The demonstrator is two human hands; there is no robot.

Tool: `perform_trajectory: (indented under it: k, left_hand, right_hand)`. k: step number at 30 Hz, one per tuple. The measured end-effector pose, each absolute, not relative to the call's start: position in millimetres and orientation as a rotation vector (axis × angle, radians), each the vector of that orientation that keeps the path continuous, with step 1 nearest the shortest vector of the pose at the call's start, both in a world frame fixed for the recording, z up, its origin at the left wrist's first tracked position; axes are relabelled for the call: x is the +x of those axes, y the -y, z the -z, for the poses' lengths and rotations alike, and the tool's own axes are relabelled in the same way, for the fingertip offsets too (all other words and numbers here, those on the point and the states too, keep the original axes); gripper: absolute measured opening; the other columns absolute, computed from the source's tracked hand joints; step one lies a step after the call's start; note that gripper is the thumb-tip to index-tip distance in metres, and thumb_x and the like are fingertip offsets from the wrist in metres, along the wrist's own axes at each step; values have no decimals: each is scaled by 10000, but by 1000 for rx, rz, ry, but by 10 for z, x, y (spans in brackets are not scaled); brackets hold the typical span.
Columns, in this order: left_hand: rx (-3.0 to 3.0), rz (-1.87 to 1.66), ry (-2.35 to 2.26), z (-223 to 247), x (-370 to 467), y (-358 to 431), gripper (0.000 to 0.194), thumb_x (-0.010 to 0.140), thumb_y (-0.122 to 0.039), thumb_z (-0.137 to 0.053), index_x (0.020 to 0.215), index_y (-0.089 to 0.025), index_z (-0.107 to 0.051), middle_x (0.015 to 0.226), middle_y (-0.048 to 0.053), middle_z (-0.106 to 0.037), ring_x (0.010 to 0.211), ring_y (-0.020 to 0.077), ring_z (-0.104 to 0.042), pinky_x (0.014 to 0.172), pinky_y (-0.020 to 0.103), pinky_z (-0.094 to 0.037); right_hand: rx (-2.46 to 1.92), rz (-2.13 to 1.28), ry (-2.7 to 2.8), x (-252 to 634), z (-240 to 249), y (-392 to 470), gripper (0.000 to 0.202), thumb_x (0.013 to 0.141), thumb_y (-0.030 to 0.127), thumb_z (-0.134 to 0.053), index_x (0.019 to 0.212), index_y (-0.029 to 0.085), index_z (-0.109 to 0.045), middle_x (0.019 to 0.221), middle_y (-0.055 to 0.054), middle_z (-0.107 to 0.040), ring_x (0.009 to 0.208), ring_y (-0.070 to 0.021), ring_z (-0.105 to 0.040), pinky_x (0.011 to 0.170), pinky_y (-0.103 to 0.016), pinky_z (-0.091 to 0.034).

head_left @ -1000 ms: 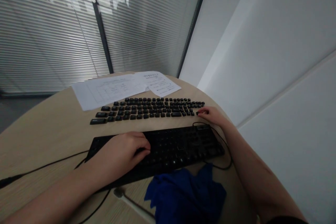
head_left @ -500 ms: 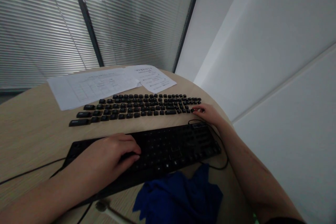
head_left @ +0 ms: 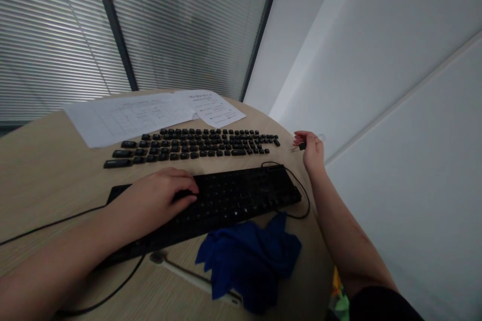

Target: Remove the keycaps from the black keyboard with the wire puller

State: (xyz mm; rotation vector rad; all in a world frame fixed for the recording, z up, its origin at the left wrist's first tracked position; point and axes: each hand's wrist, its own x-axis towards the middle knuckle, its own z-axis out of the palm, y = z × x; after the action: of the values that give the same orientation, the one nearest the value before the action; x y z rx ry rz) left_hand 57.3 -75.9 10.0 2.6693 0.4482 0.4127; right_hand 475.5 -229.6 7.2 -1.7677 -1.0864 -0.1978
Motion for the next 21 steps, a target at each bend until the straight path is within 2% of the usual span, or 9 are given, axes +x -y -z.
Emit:
perform_trajectory:
  k: [3,6,10,13,15,18,21]
  left_hand:
    - [2695,-413,-469,-60,574,729,261,910,-385,-607,996,-265,-821,1124,90,-782,1027,303,-734,974,484,-595]
    - [2717,-434,-474,-31,579,738,310,912,-392,-609,1100,-257,-815,1276,104,-749,1164,320,-704,1085,519,-548]
    - [2743,-417,-473,26,592,776,388,909,-394,-619,1226,-244,-785,1463,131,-661,1313,354,-639,1159,556,-491]
    - [2747,-384,-445,64,602,792,430,916,-408,-609,1280,-241,-766,1504,135,-636,1340,354,-624,1180,548,-473]
    - [2748,-353,-439,72,606,792,457,929,-419,-582,1311,-235,-752,1509,140,-633,1335,354,-630,1184,548,-468]
    - [2763,-311,-433,74,606,779,491,938,-443,-559,1349,-238,-733,1522,138,-624,1338,361,-631,1178,555,-471]
    - [2790,-300,-422,91,607,755,505,934,-465,-555,1352,-245,-732,1524,135,-622,1350,366,-624,1171,553,-479]
  right_hand:
    - [-1729,163,1028,4575,-156,2467,668,1051,609,-219,985,189,-734,698,-37,-587,665,-202,-645,667,-336,-552]
    - [-1714,-29,870,4376,-182,2729,629,997,719,-373,858,206,-709,565,22,-467,503,-169,-556,522,-305,-487]
    - [-1650,-237,763,4152,-90,3128,529,892,749,-607,753,240,-571,500,76,-418,437,-131,-446,537,-313,-544]
    - [-1615,-417,777,4007,57,3344,486,830,694,-739,837,245,-552,559,66,-541,510,-148,-563,586,-321,-585]
    - [-1566,-486,754,3931,161,3417,498,782,654,-807,933,245,-567,710,16,-684,626,-176,-671,632,-333,-608]
    - [-1523,-452,727,3892,281,3447,516,801,651,-788,1042,241,-589,898,-50,-764,752,-211,-733,640,-338,-607]
    - [-1586,-140,768,3946,347,3448,455,935,686,-605,994,235,-583,702,6,-672,582,-171,-625,514,-277,-490]
